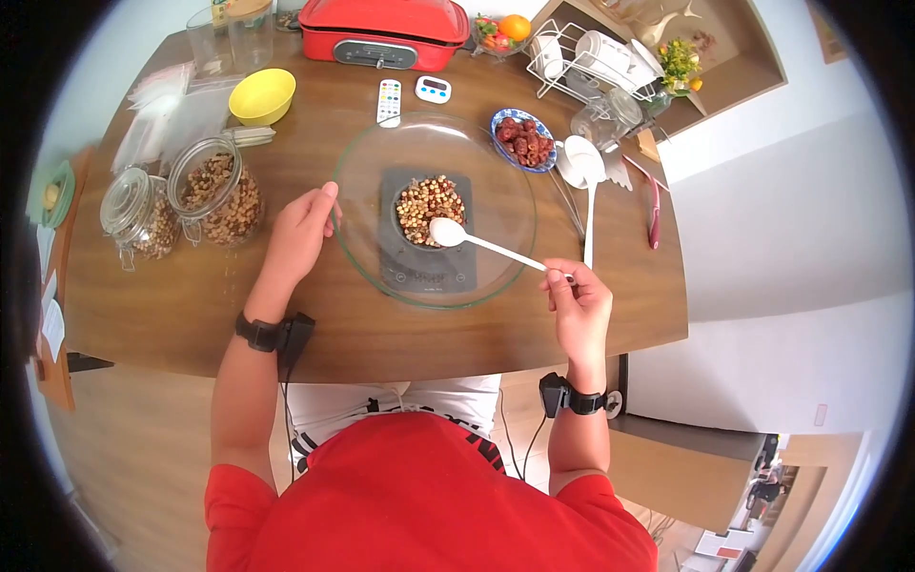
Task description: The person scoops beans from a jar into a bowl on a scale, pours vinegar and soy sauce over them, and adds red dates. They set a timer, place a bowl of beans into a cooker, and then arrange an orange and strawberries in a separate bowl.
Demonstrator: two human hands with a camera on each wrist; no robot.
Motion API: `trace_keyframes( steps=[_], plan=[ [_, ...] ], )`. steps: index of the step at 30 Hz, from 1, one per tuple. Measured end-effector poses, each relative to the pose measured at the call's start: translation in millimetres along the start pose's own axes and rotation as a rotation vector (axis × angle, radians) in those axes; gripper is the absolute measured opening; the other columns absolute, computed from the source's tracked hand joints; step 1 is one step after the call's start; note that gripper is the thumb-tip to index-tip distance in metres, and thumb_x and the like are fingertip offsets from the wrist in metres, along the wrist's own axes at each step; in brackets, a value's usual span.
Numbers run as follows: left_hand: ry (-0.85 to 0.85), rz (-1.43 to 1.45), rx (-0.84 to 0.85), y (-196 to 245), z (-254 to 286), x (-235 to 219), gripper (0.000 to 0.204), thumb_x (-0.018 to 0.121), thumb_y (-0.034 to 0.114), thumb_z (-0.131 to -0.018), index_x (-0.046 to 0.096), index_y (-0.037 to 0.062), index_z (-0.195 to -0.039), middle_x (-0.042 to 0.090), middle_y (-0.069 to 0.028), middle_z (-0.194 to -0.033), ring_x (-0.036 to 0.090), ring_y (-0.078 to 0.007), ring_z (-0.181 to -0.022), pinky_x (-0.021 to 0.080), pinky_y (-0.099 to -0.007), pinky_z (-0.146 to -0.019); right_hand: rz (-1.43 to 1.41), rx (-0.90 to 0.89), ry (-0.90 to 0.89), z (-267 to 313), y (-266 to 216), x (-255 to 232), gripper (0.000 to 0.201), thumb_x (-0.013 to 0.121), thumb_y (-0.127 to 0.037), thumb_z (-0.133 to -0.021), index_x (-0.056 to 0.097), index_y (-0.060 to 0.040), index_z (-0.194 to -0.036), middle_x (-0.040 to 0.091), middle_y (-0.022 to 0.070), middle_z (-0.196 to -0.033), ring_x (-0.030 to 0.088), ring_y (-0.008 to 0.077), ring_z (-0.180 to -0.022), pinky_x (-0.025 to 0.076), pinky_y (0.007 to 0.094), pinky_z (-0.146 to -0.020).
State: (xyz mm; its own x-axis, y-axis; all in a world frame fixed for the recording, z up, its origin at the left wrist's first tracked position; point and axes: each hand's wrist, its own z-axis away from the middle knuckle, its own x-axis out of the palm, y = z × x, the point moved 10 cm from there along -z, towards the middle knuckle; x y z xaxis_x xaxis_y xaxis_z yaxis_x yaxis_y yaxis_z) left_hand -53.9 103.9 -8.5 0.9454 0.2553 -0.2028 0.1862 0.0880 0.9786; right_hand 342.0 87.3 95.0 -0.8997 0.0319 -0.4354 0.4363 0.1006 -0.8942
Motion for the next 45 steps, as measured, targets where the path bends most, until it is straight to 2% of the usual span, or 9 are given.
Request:
trace_keyframes(
  steps=[8, 11, 15, 19, 23, 29, 35, 42, 45],
  plan=[
    [-0.014, 0.048, 0.002, -1, 0, 4, 0.054, 0.052, 0.049, -0.104, 0.065, 0.0025, -0.080, 0.058, -0.0023, -0.069, 0.055, -0.0132, -0.066, 0.044, -0.0306, -0.064, -0.006, -0.005, -0.134, 7, -4, 26, 0.015, 0.063, -0.006, -0.101, 0.072, 0.0000, -0.112, 0.069, 0.0015, -0.083, 0.051, 0.0038, -0.064, 0.043, 0.0199, -0.058],
    [-0.001, 0.044, -0.002, 0, 1, 0, 0.054, 0.052, 0.049, -0.104, 0.065, 0.0021, -0.080, 0.058, -0.0024, -0.069, 0.055, -0.0132, -0.066, 0.044, -0.0304, -0.064, 0.015, -0.035, 0.011, 4, -12, 2, 0.015, 0.064, -0.007, -0.101, 0.073, -0.0002, -0.111, 0.069, 0.0012, -0.083, 0.052, 0.0038, -0.065, 0.043, 0.0198, -0.058],
    [-0.007, 0.027, 0.001, -1, 0, 2, 0.054, 0.052, 0.049, -0.104, 0.065, 0.0025, -0.080, 0.058, -0.0023, -0.068, 0.055, -0.0134, -0.066, 0.044, -0.0304, -0.064, 0.049, -0.058, 0.018, 4, -24, -28, 0.014, 0.063, -0.006, -0.101, 0.073, -0.0002, -0.110, 0.067, 0.0003, -0.081, 0.052, 0.0034, -0.066, 0.042, 0.0194, -0.058],
    [-0.007, 0.016, 0.016, -1, -1, 2, 0.055, 0.051, 0.050, -0.104, 0.066, 0.0029, -0.080, 0.058, -0.0024, -0.068, 0.055, -0.0139, -0.066, 0.045, -0.0307, -0.065, 0.183, -0.012, -0.032, 4, -21, -27, 0.014, 0.063, -0.006, -0.101, 0.072, 0.0001, -0.109, 0.067, 0.0001, -0.081, 0.051, 0.0031, -0.065, 0.042, 0.0197, -0.058],
    [-0.012, 0.009, 0.005, -1, 0, 1, 0.055, 0.051, 0.050, -0.104, 0.066, 0.0031, -0.080, 0.059, -0.0027, -0.068, 0.056, -0.0143, -0.066, 0.045, -0.0308, -0.065, 0.119, -0.013, 0.093, -5, -11, -22, 0.014, 0.064, -0.007, -0.100, 0.072, 0.0006, -0.109, 0.067, 0.0003, -0.080, 0.051, 0.0027, -0.064, 0.041, 0.0203, -0.057],
    [0.032, -0.064, 0.006, 4, 2, -4, 0.055, 0.049, 0.050, -0.104, 0.065, 0.0015, -0.083, 0.065, -0.0124, -0.072, 0.064, -0.0281, -0.071, 0.049, -0.0388, -0.069, 0.095, -0.017, 0.157, -10, 0, -16, 0.016, 0.063, -0.009, -0.101, 0.071, 0.0016, -0.110, 0.067, 0.0017, -0.078, 0.051, 0.0032, -0.061, 0.041, 0.0200, -0.054],
    [0.123, -0.104, 0.119, 25, 10, -15, 0.051, 0.053, 0.046, -0.104, 0.060, 0.0010, -0.081, 0.060, -0.0209, -0.071, 0.058, -0.0404, -0.068, 0.045, -0.0452, -0.063, -0.145, 0.022, 0.202, -22, 24, -4, 0.017, 0.062, -0.010, -0.102, 0.069, 0.0024, -0.112, 0.066, 0.0037, -0.078, 0.051, 0.0047, -0.059, 0.040, 0.0199, -0.053],
    [0.153, -0.058, 0.146, 35, 15, -20, 0.049, 0.055, 0.044, -0.103, 0.059, 0.0000, -0.081, 0.059, -0.0212, -0.070, 0.057, -0.0394, -0.066, 0.044, -0.0447, -0.062, -0.317, 0.101, 0.157, -31, 44, 5, 0.021, 0.062, -0.014, -0.103, 0.067, 0.0013, -0.116, 0.062, 0.0026, -0.073, 0.045, 0.0046, -0.054, 0.032, 0.0190, -0.049],
    [0.108, -0.059, 0.130, 40, 20, -20, 0.047, 0.057, 0.042, -0.103, 0.061, 0.0003, -0.082, 0.058, -0.0194, -0.069, 0.056, -0.0363, -0.064, 0.044, -0.0435, -0.062, -0.321, 0.133, 0.122, -27, 43, 14, 0.030, 0.063, -0.017, -0.103, 0.060, 0.0022, -0.126, 0.061, 0.0020, -0.072, 0.044, 0.0044, -0.052, 0.031, 0.0190, -0.048]
  ],
)
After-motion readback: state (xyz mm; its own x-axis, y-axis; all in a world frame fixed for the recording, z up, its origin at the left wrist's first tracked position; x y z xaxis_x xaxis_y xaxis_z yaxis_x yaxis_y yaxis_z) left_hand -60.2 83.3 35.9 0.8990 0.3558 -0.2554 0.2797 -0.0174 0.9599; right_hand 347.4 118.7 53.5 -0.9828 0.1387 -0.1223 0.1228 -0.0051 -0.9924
